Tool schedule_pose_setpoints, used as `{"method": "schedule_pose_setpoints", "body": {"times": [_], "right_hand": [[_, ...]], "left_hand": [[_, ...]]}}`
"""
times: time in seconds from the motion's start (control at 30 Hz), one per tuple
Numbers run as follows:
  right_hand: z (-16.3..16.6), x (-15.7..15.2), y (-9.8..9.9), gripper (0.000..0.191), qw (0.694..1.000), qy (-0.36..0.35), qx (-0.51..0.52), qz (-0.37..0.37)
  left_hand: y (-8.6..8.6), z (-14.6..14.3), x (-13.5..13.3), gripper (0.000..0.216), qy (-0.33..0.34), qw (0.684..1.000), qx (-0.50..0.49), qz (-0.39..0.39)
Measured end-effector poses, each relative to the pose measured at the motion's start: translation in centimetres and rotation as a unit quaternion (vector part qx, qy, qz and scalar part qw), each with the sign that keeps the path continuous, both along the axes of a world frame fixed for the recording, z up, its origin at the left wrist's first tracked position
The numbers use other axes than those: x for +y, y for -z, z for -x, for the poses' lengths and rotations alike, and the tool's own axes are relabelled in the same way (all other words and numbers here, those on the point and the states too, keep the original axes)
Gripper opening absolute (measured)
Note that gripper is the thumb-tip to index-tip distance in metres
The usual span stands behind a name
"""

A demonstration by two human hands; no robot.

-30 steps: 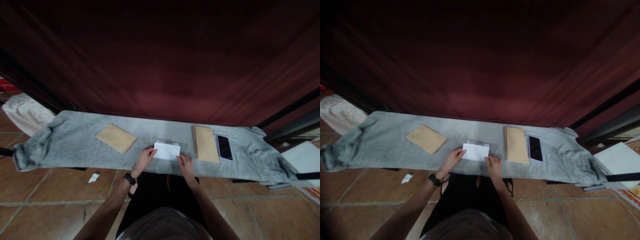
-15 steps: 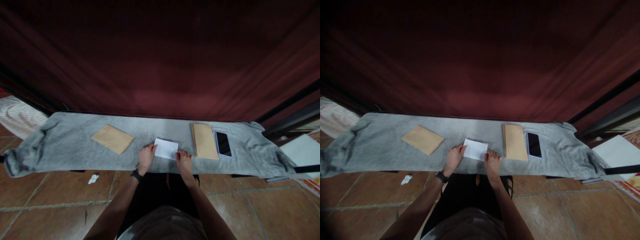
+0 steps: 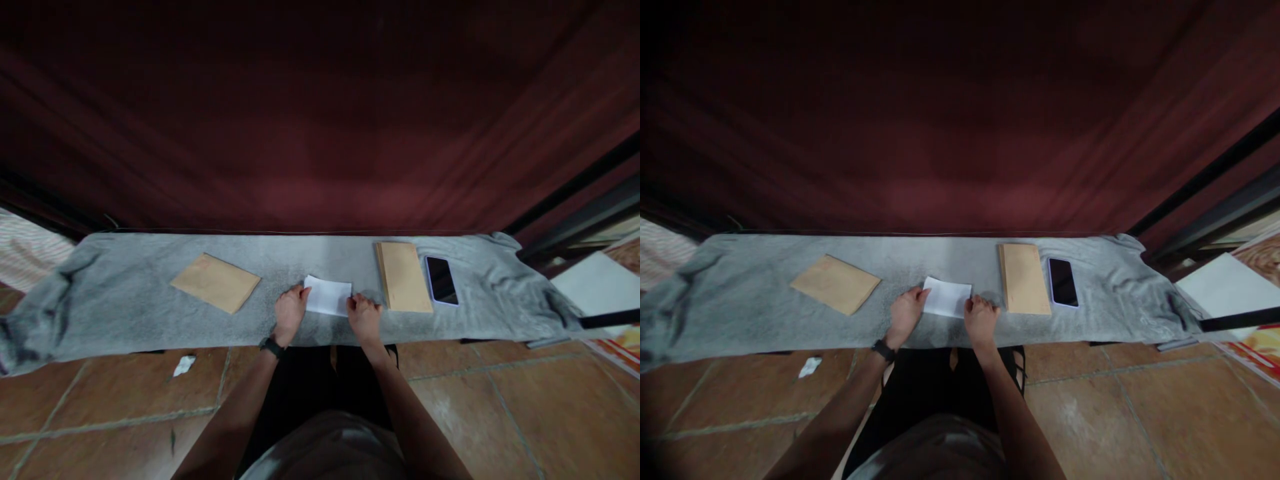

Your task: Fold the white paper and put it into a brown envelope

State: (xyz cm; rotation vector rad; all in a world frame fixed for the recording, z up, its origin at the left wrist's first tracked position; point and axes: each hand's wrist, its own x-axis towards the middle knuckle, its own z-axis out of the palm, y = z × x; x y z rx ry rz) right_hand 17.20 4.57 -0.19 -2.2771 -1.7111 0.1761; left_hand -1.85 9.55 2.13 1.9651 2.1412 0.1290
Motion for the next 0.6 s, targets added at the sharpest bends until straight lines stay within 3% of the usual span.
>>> {"method": "schedule_pose_setpoints", "body": {"times": [0.33, 0.6], "right_hand": [[0.11, -0.06, -0.62, 0.02, 1.0, -0.012, -0.004, 0.019], [-0.05, -0.35, -0.57, 0.036, 0.999, -0.05, -0.01, 0.016]], "left_hand": [[-0.26, -0.29, 0.05, 0.044, -0.006, 1.0, 0.011, 0.012], [0.45, -0.3, 0.0, 0.046, 0.005, 0.999, 0.033, -0.008]]}}
